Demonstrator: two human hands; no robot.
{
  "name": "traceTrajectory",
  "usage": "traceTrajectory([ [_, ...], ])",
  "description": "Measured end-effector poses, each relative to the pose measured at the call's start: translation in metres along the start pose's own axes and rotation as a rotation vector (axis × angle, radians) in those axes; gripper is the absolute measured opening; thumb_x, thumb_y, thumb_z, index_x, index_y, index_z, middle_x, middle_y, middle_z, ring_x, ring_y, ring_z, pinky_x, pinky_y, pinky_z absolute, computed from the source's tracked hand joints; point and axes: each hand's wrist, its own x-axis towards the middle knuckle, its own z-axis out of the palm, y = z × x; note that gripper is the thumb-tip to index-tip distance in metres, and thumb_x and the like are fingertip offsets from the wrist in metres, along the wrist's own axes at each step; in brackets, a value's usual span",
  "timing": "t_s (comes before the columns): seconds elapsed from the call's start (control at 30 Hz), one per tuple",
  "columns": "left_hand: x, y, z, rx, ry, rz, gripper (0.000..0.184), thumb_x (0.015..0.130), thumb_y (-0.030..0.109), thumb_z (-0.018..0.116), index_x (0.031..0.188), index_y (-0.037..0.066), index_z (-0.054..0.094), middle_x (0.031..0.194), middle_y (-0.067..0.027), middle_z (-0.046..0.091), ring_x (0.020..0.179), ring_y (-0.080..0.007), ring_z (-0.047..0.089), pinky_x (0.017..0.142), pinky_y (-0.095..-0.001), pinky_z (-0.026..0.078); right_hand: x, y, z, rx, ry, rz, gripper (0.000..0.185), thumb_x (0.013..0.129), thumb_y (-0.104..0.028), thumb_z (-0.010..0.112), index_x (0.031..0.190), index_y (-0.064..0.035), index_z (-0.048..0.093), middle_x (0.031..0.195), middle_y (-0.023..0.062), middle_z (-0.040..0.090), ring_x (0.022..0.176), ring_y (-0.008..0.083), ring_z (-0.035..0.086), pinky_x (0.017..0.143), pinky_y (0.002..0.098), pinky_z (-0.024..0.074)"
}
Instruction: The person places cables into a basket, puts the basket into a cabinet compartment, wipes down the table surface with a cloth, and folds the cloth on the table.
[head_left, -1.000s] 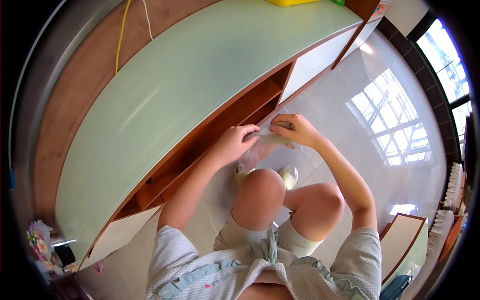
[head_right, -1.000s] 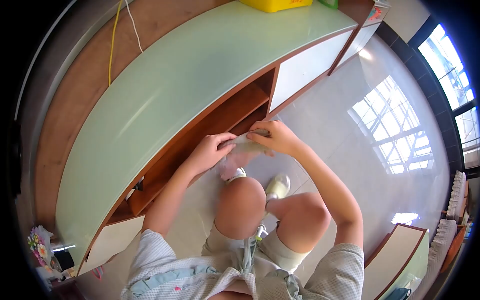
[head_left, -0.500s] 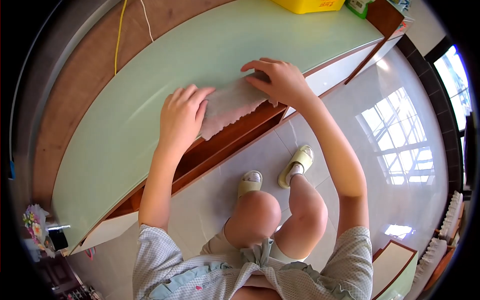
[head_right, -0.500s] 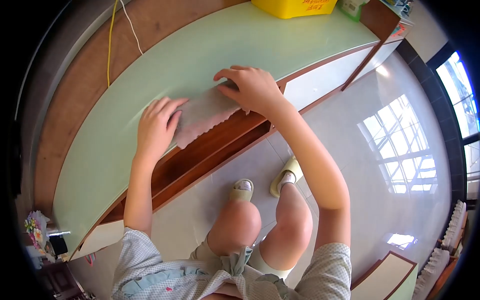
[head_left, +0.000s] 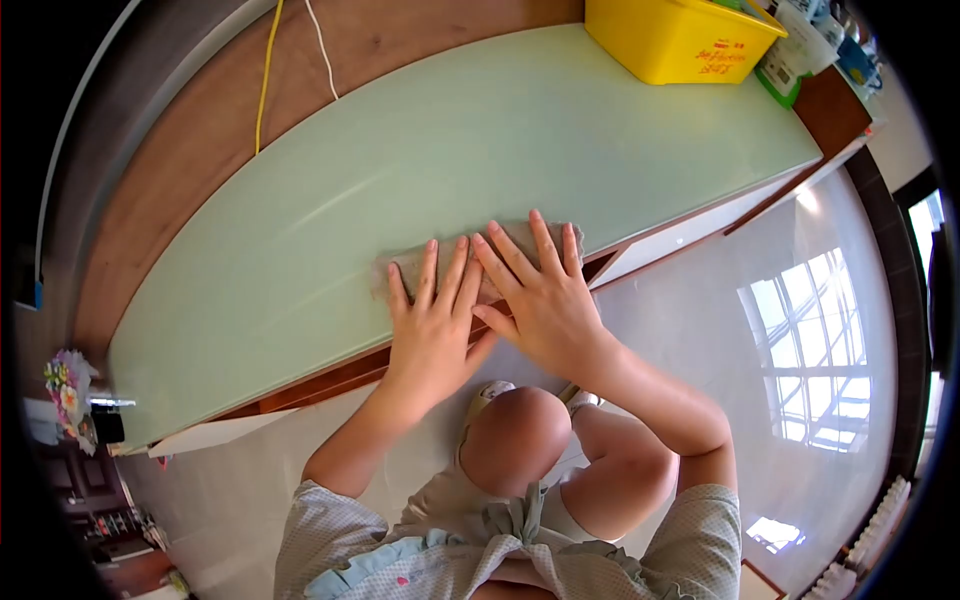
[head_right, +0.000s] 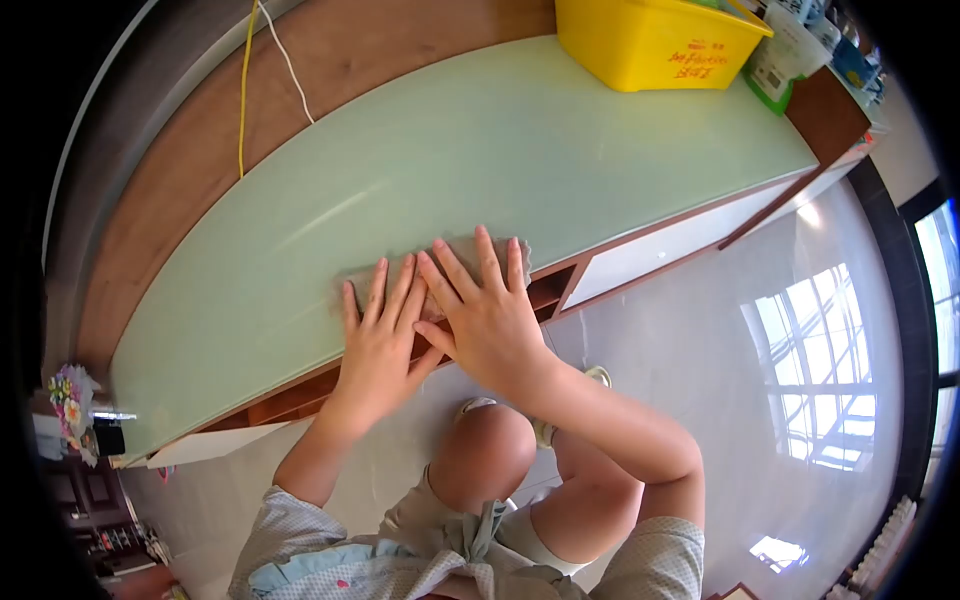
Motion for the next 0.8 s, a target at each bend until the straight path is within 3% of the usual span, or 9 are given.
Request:
traceTrajectory([
  [0.23, 0.042, -0.027, 0.009, -0.014, -0.058, -0.081, 0.078, 0.083, 0.042, 0.059, 0.142, 0.002, 0.029, 0.150, -0.0171, 0.021, 0.138, -0.0398, 0.016, 0.105, -0.0641, 0.014, 0.052, 0.034, 0.030, 0.072, -0.091, -0.082, 0.074, 0.090, -0.058, 0.036, 0.137, -0.0007, 0.038, 0.145, 0.0158, 0.034, 0.136, 0.0374, 0.025, 0.111, 0.0500, 0.0177],
  [0.3, 0.055, -0.045, 0.014, -0.018, -0.086, -0.132, 0.075, 0.086, 0.044, 0.052, 0.144, 0.005, 0.025, 0.152, -0.0145, 0.018, 0.139, -0.0388, 0.013, 0.108, -0.0620, 0.011, 0.078, 0.040, 0.044, 0.084, -0.135, -0.078, 0.077, 0.090, -0.060, 0.033, 0.138, 0.0007, 0.036, 0.146, 0.0167, 0.031, 0.137, 0.0357, 0.023, 0.112, 0.0468, 0.0160],
  [0.33, 0.060, -0.055, 0.016, -0.030, -0.085, -0.150, 0.074, 0.087, 0.045, 0.050, 0.145, 0.006, 0.024, 0.152, -0.0136, 0.018, 0.139, -0.0388, 0.013, 0.108, -0.0617, 0.010, 0.090, 0.042, 0.047, 0.127, -0.139, -0.089, 0.073, 0.091, -0.053, 0.042, 0.138, 0.0015, 0.035, 0.145, 0.0186, 0.030, 0.137, 0.0365, 0.023, 0.111, 0.0495, 0.0187],
  [0.5, 0.068, -0.089, 0.017, 0.046, -0.079, -0.178, 0.073, 0.089, 0.046, 0.047, 0.146, 0.007, 0.021, 0.153, -0.0093, 0.018, 0.138, -0.0428, 0.013, 0.105, -0.0666, 0.010, 0.122, 0.047, 0.061, 0.098, -0.147, -0.136, 0.074, 0.089, -0.056, 0.042, 0.138, 0.0002, 0.036, 0.146, 0.0168, 0.029, 0.137, 0.0359, 0.022, 0.112, 0.0478, 0.0185],
  [0.7, 0.025, -0.063, -0.003, 0.029, -0.078, -0.100, 0.075, 0.088, 0.044, 0.051, 0.143, 0.000, 0.025, 0.150, -0.0172, 0.020, 0.132, -0.0515, 0.018, 0.102, -0.0688, 0.012, 0.086, 0.026, 0.033, 0.123, -0.166, -0.228, 0.075, 0.085, -0.054, 0.050, 0.136, 0.0001, 0.039, 0.145, 0.0192, 0.030, 0.133, 0.0419, 0.024, 0.109, 0.0508, 0.0215],
  [0.8, -0.010, -0.035, -0.026, -0.077, -0.172, -0.122, 0.076, 0.088, 0.044, 0.050, 0.139, -0.007, 0.027, 0.147, -0.0237, 0.021, 0.134, -0.0481, 0.020, 0.106, -0.0628, 0.016, 0.059, 0.002, 0.001, 0.197, -0.257, -0.272, 0.077, 0.084, -0.055, 0.050, 0.136, 0.0007, 0.038, 0.144, 0.0217, 0.030, 0.133, 0.0431, 0.025, 0.108, 0.0525, 0.0220],
])
